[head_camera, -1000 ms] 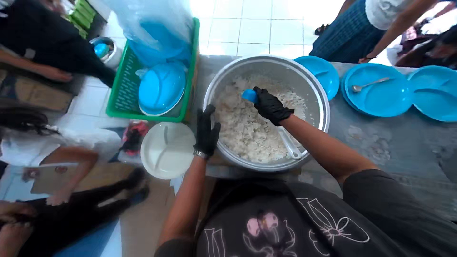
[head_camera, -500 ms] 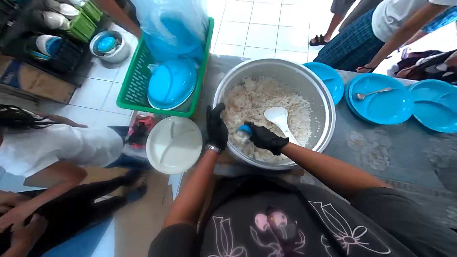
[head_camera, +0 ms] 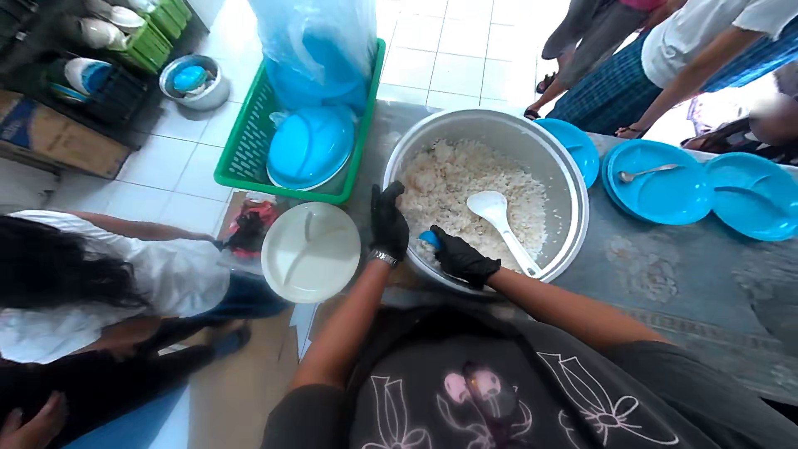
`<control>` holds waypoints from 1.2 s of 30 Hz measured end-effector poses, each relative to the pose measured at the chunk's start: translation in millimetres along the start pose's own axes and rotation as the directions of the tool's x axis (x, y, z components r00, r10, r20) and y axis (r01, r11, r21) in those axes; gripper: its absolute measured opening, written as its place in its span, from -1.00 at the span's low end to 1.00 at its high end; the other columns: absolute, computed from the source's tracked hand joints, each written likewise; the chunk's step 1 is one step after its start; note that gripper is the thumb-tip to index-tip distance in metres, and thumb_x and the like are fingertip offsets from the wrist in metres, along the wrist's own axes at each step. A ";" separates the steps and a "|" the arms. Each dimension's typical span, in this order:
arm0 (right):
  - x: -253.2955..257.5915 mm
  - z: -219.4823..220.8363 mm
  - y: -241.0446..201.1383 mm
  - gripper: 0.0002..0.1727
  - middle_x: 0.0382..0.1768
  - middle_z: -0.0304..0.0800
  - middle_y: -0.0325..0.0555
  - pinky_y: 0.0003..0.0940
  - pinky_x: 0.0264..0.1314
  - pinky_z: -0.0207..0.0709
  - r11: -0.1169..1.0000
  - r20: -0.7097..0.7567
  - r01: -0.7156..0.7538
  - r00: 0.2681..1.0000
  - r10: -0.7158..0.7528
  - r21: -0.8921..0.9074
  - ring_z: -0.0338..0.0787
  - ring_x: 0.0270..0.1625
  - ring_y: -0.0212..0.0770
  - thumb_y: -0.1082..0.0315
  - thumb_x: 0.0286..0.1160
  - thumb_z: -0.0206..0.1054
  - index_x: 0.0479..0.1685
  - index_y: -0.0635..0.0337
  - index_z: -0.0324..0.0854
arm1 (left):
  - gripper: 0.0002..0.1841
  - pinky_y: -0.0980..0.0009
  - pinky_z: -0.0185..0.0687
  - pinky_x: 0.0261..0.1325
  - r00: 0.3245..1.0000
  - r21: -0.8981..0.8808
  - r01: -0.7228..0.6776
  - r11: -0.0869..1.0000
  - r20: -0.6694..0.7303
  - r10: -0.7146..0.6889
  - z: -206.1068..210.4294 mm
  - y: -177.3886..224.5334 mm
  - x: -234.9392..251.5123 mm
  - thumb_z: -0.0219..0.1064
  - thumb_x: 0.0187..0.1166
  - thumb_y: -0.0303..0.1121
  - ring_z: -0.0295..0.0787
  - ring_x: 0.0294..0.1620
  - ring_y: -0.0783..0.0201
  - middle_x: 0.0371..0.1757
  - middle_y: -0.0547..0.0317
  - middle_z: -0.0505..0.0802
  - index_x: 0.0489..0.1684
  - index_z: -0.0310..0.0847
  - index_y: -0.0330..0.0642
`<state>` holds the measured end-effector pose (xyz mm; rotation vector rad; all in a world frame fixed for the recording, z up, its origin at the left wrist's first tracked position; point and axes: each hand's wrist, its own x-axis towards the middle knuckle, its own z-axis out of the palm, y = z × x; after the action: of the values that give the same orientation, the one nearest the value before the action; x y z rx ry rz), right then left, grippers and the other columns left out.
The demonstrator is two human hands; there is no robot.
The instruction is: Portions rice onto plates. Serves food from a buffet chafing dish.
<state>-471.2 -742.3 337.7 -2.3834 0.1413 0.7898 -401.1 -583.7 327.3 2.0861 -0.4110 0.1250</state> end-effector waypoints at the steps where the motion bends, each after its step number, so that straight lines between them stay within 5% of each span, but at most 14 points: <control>1: 5.6 0.3 -9.5 -0.27 0.26 0.71 0.37 0.22 0.40 0.55 0.999 -0.013 -0.018 1.000 0.018 0.032 0.75 0.31 0.28 0.37 0.65 0.26 0.80 0.24 0.07 | -0.52 0.02 -0.11 0.91 1.000 0.007 -0.008 1.000 -0.007 0.008 0.7 0.3 0.4 -0.06 0.67 -0.64 0.14 0.86 -0.08 0.67 0.05 0.59 0.55 0.47 -0.27; 6: 19.2 9.0 -33.7 -0.23 0.12 0.76 0.36 0.23 0.27 0.62 0.995 -0.160 0.033 0.987 -0.018 0.094 0.81 0.18 0.28 0.35 0.61 0.32 0.78 0.28 0.04 | -0.54 0.06 -0.12 0.91 0.994 -0.041 0.031 0.999 -0.100 -0.035 9.0 -1.0 7.6 -0.09 0.65 -0.66 0.23 0.81 -0.13 0.53 -0.07 0.71 0.40 0.61 -0.32; 9: 2.7 3.7 -30.7 -0.22 0.30 0.70 0.38 0.19 0.46 0.53 0.998 -0.085 0.030 0.996 -0.025 0.052 0.74 0.35 0.26 0.30 0.67 0.28 0.82 0.30 0.00 | -0.52 0.03 -0.07 0.90 1.000 0.061 0.013 0.998 -0.015 -0.013 -1.3 4.6 -2.1 -0.05 0.69 -0.62 0.13 0.86 -0.08 0.69 0.07 0.57 0.56 0.48 -0.22; 12: 3.7 -4.0 -34.3 -0.23 0.36 0.67 0.36 0.16 0.49 0.50 0.997 -0.014 -0.048 0.999 0.049 0.056 0.72 0.39 0.24 0.31 0.65 0.30 0.81 0.27 0.06 | -0.54 -0.03 -0.04 0.88 1.000 0.112 0.026 0.993 0.001 -0.026 -1.4 6.4 0.4 -0.01 0.69 -0.60 0.14 0.85 -0.13 0.67 0.06 0.58 0.52 0.52 -0.20; 16: 16.2 -6.9 -18.2 -0.25 0.11 0.70 0.19 -0.08 -0.16 0.69 0.913 0.017 -0.153 0.987 0.158 0.377 0.77 -0.27 -0.04 0.30 0.70 0.28 0.85 0.06 0.05 | -0.58 -0.07 0.20 0.75 1.000 0.029 -0.005 1.000 -0.013 0.005 -15.8 -2.7 23.1 0.21 0.66 -0.44 0.42 0.68 -0.15 0.55 -0.10 0.67 0.50 0.57 -0.25; 19: 11.2 0.6 -6.3 -0.29 0.04 0.69 0.13 -0.18 -0.31 0.67 0.782 0.012 -0.185 0.975 0.221 0.596 0.71 -0.39 -0.14 0.31 0.71 0.25 0.84 0.02 0.08 | -0.63 0.01 0.46 0.61 0.996 0.067 -0.051 0.996 -0.071 0.056 -60.6 -11.5 79.8 0.21 0.72 -0.39 0.66 0.47 -0.07 0.41 -0.17 0.76 0.42 0.62 -0.30; 21: 7.4 3.0 -3.9 -0.29 0.01 0.70 0.12 -0.21 -0.33 0.66 0.732 0.006 -0.185 0.971 0.240 0.656 0.71 -0.38 -0.16 0.34 0.70 0.27 0.82 0.04 0.11 | -0.62 0.01 0.33 0.68 0.980 0.205 0.172 0.963 0.066 -0.189 -110.7 17.8 130.8 0.12 0.80 -0.41 0.56 0.57 -0.12 0.49 -0.23 0.70 0.49 0.56 -0.33; 24: 6.9 -0.8 -4.9 -0.30 -0.04 0.70 0.08 -0.24 -0.38 0.65 0.692 0.019 -0.196 0.967 0.255 0.694 0.69 -0.44 -0.19 0.33 0.72 0.26 0.83 0.00 0.11 | -0.54 -0.15 0.24 0.71 0.795 0.573 0.335 0.748 0.253 -0.551 -161.0 17.1 216.1 0.02 0.88 -0.28 0.36 0.72 -0.22 0.65 -0.28 0.53 0.66 0.39 -0.29; 25: 8.3 -2.3 -4.0 -0.31 -0.06 0.70 0.06 -0.26 -0.40 0.64 0.681 0.027 -0.205 0.965 0.262 0.703 0.68 -0.46 -0.21 0.32 0.73 0.25 0.83 -0.02 0.12 | -0.53 -0.22 0.29 0.66 0.804 0.644 0.321 0.694 0.202 -0.560 -162.8 -12.7 241.3 0.06 0.86 -0.23 0.39 0.69 -0.28 0.62 -0.33 0.54 0.62 0.41 -0.31; 26: 10.3 -2.9 -1.4 -0.32 -0.10 0.70 0.03 -0.28 -0.42 0.64 0.666 0.035 -0.212 0.963 0.268 0.715 0.67 -0.49 -0.23 0.31 0.73 0.25 0.83 -0.04 0.13 | -0.55 -0.32 0.44 0.51 0.904 0.667 0.291 0.686 0.043 -0.426 -155.0 -58.9 261.9 0.22 0.73 -0.22 0.55 0.53 -0.37 0.44 -0.42 0.68 0.42 0.58 -0.39; 28: 14.2 -3.2 6.3 -0.34 -0.18 0.70 0.00 -0.30 -0.47 0.62 0.643 0.047 -0.219 0.961 0.274 0.734 0.67 -0.52 -0.24 0.31 0.72 0.25 0.81 -0.04 0.16 | -0.39 -0.32 0.39 0.56 0.943 0.686 0.288 0.668 -0.083 -0.322 -160.2 -106.8 313.4 0.37 0.59 -0.20 0.46 0.59 -0.42 0.53 -0.49 0.57 0.50 0.46 -0.48; 30: 17.0 -4.2 13.5 -0.35 -0.20 0.71 0.00 -0.29 -0.48 0.63 0.634 0.058 -0.233 0.957 0.285 0.737 0.67 -0.54 -0.23 0.31 0.72 0.25 0.79 -0.01 0.17 | -0.26 -0.27 0.20 0.71 0.948 0.632 0.290 0.718 -0.089 -0.305 -172.2 -112.3 353.0 0.39 0.58 -0.26 0.21 0.75 -0.42 0.71 -0.50 0.36 0.69 0.21 -0.52; 36: 21.7 -7.8 19.1 -0.37 -0.22 0.69 -0.02 -0.32 -0.54 0.62 0.580 0.077 -0.257 0.946 0.316 0.773 0.65 -0.59 -0.25 0.33 0.72 0.26 0.77 0.03 0.18 | -0.49 -0.17 0.39 0.62 0.919 0.325 0.351 0.878 -0.301 -0.256 -162.4 -105.3 365.8 0.42 0.53 -0.36 0.53 0.56 -0.30 0.46 -0.43 0.64 0.42 0.52 -0.46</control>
<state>-455.0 -760.3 320.2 -1.5471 0.7650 0.6025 -10.1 -483.9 419.0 2.4434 0.1136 0.2933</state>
